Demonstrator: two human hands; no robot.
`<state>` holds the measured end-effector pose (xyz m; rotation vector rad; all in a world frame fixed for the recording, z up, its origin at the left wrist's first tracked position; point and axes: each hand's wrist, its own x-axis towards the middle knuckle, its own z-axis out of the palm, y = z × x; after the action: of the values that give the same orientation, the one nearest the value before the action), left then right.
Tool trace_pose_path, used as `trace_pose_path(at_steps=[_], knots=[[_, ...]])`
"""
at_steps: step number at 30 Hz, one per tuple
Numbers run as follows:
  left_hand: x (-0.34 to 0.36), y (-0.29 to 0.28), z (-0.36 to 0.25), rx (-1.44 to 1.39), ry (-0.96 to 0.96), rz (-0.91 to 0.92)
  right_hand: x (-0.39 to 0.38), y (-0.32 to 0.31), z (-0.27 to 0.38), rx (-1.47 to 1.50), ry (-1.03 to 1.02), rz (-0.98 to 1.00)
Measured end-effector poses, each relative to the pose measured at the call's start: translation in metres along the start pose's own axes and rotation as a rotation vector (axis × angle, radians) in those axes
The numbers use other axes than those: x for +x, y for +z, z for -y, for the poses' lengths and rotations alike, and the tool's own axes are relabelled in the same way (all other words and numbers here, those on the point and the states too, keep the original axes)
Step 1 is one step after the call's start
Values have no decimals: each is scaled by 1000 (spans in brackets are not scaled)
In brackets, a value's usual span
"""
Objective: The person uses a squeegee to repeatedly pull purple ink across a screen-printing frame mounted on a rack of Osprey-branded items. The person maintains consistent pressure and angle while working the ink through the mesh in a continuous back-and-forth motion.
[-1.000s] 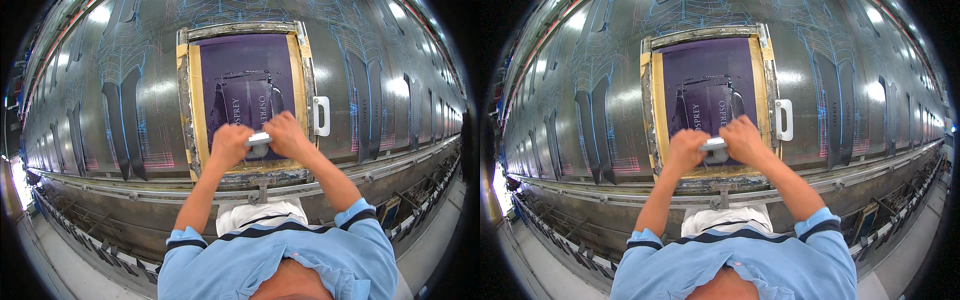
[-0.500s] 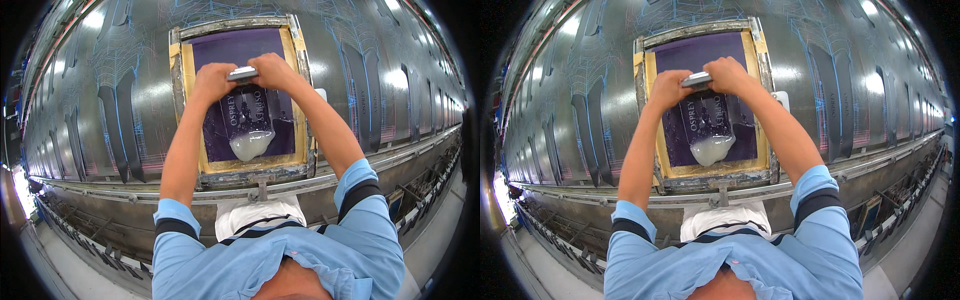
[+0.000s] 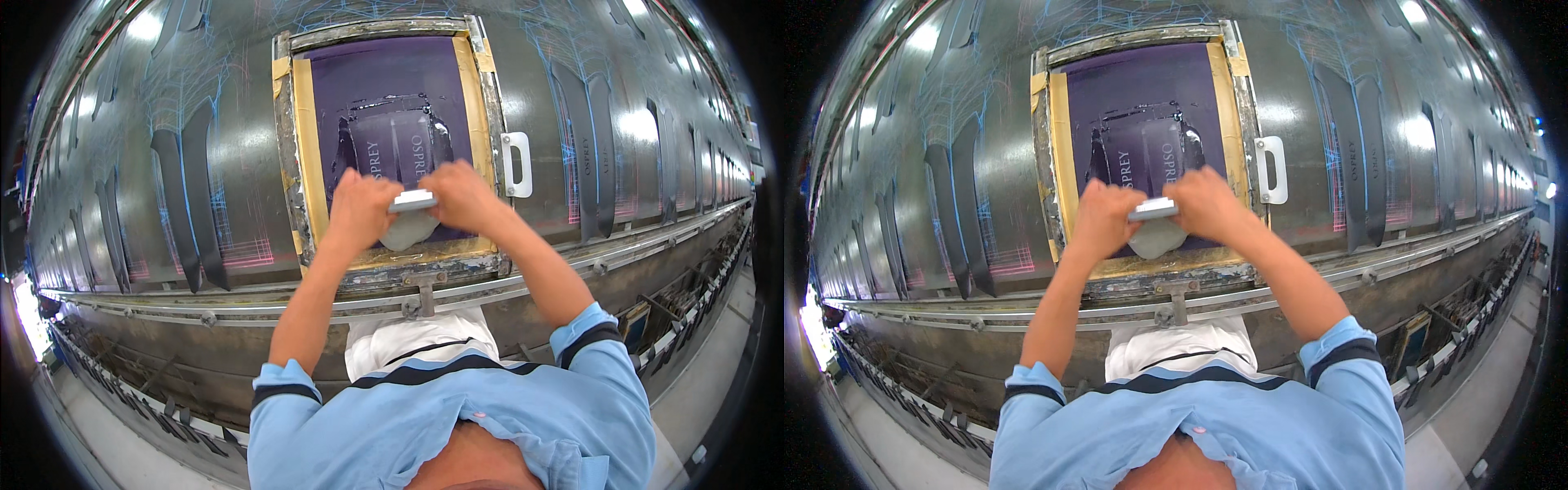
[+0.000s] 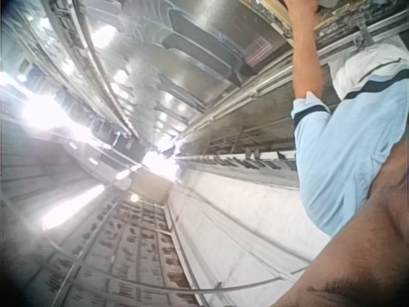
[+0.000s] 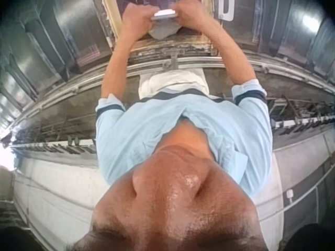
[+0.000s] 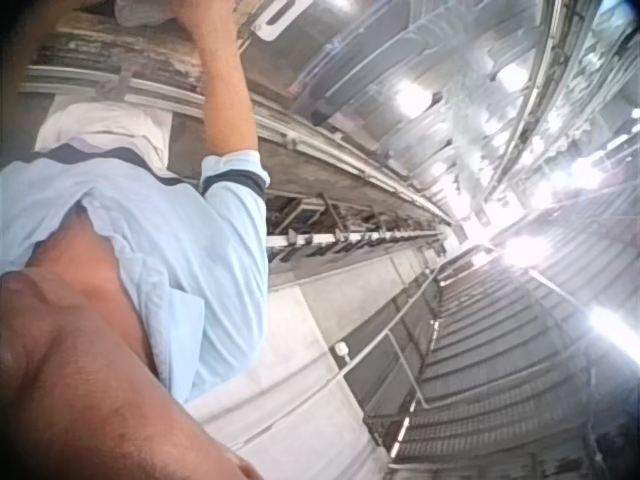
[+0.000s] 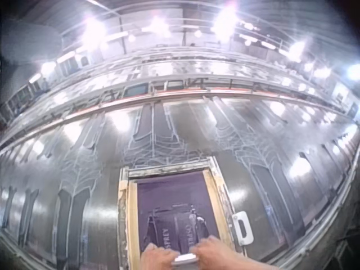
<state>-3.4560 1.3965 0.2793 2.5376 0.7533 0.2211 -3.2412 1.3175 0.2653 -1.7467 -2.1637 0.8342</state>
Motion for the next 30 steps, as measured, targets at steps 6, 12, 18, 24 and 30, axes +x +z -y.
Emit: trace_pose_path(at_steps=[6,12,18,24,30], knots=[[102,-26,58,117,13,-39,94,-57,-52,-118,-18,-136],[123,-25,83,7,-37,4,123,-55,-69,17,39,-76],[108,-22,71,-50,7,-72,109,-49,-57,24,-2,-120],[-22,21,-4,12,40,-41,-21,30,3,-3,-40,-140],[-40,16,-22,39,6,-48,-32,-6,1,189,87,-554]])
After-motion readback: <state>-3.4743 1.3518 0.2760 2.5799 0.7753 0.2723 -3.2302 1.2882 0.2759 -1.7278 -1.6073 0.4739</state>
